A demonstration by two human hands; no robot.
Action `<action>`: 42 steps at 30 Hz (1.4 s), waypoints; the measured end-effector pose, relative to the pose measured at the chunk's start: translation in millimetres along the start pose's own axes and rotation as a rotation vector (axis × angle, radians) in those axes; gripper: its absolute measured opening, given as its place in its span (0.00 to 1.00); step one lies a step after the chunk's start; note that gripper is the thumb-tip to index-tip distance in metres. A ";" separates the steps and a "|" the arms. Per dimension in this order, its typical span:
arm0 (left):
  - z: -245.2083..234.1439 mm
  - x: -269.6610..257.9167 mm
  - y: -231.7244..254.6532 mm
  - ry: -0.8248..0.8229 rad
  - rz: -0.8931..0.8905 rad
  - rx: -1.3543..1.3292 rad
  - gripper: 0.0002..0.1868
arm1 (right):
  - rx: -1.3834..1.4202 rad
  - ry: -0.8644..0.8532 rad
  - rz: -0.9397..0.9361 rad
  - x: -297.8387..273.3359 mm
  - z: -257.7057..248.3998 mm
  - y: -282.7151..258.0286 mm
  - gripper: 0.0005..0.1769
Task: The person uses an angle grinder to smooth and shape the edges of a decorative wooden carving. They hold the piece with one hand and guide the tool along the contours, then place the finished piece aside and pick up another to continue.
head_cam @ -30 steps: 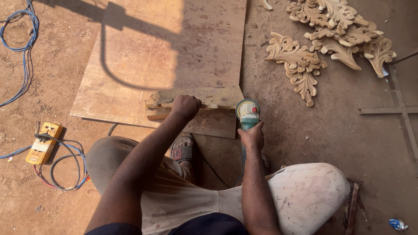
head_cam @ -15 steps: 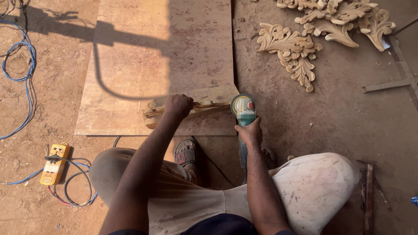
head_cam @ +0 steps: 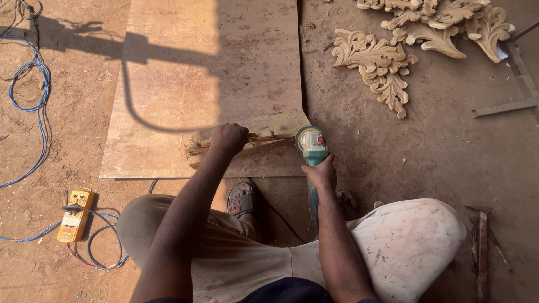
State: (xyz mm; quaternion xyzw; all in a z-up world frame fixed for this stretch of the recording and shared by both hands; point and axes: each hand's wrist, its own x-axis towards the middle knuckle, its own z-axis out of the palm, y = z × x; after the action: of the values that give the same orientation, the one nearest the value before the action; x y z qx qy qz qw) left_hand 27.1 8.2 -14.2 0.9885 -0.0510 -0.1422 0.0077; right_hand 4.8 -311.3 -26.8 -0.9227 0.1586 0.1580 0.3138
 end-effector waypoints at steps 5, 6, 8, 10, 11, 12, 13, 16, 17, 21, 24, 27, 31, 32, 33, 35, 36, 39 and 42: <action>4.7 3.3 1.6 -0.040 -0.017 -0.021 0.12 | 0.233 0.038 0.015 5.9 -9.7 9.9 0.56; 4.4 4.4 1.5 -0.051 -0.020 -0.026 0.12 | 0.274 0.039 0.009 5.4 -11.6 9.1 0.55; 3.0 6.5 0.8 -0.074 -0.030 -0.036 0.13 | 0.375 -0.002 -0.055 1.6 -13.6 4.0 0.53; 2.5 6.1 -0.3 -0.064 -0.036 -0.046 0.13 | 0.462 -0.070 -0.094 -5.1 -12.8 -4.3 0.50; 2.5 5.4 -0.3 -0.042 -0.036 -0.047 0.13 | 0.501 -0.115 -0.100 -9.5 -11.1 -9.1 0.48; 2.8 4.6 1.0 -0.021 -0.035 -0.049 0.13 | 0.540 -0.160 -0.107 -14.2 -8.8 -13.7 0.47; 2.3 4.4 1.4 -0.022 -0.035 -0.049 0.13 | 0.543 -0.187 -0.127 -18.5 -5.8 -18.6 0.46; 1.5 3.5 3.0 -0.033 -0.034 -0.044 0.13 | 0.582 -0.275 -0.163 -27.8 2.7 -27.3 0.46; 1.9 2.5 3.3 -0.042 -0.035 -0.040 0.13 | 0.614 -0.314 -0.157 -28.9 5.8 -27.9 0.46; 2.8 0.4 1.5 0.011 -0.033 -0.042 0.08 | 0.686 -0.410 -0.183 -21.4 15.2 -18.5 0.41; 2.6 -0.4 5.2 0.000 -0.034 -0.053 0.09 | 0.813 -0.583 0.049 -8.0 17.4 -5.2 0.31; -1.9 -3.4 5.9 -0.006 -0.045 -0.075 0.09 | 0.890 -0.618 0.091 -4.8 20.8 2.1 0.23; -7.4 -10.3 -10.8 0.144 0.012 -0.199 0.14 | 0.821 -0.458 -0.015 -10.1 10.3 -4.2 0.24; -7.5 -12.8 -18.9 0.223 0.034 -0.256 0.16 | 0.813 -0.431 -0.091 -11.5 4.8 -8.5 0.26; -5.5 -18.4 -27.1 0.297 0.053 -0.313 0.18 | 0.806 -0.407 -0.163 -15.3 0.8 -12.4 0.28; -2.6 -29.7 -42.1 0.183 -0.054 -0.391 0.11 | 0.647 -0.314 -0.120 -23.7 -6.8 -22.1 0.35; -3.2 -34.4 -48.4 0.128 -0.108 -0.426 0.08 | 0.570 -0.268 -0.100 -28.2 -9.7 -27.9 0.39; -8.4 -42.1 -48.5 0.146 -0.033 -0.496 0.09 | 0.539 -0.165 -0.346 -40.8 -18.8 -40.5 0.44; -17.7 -41.0 -35.7 0.094 -0.069 -0.299 0.10 | 0.418 -0.148 -0.261 -46.7 -25.5 -44.3 0.46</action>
State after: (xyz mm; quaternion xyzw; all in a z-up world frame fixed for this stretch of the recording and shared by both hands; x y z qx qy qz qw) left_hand -3.5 47.9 13.2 0.9831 0.0053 -0.1019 0.1521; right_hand -14.9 -285.0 34.1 -0.8363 0.0439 0.1468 0.5264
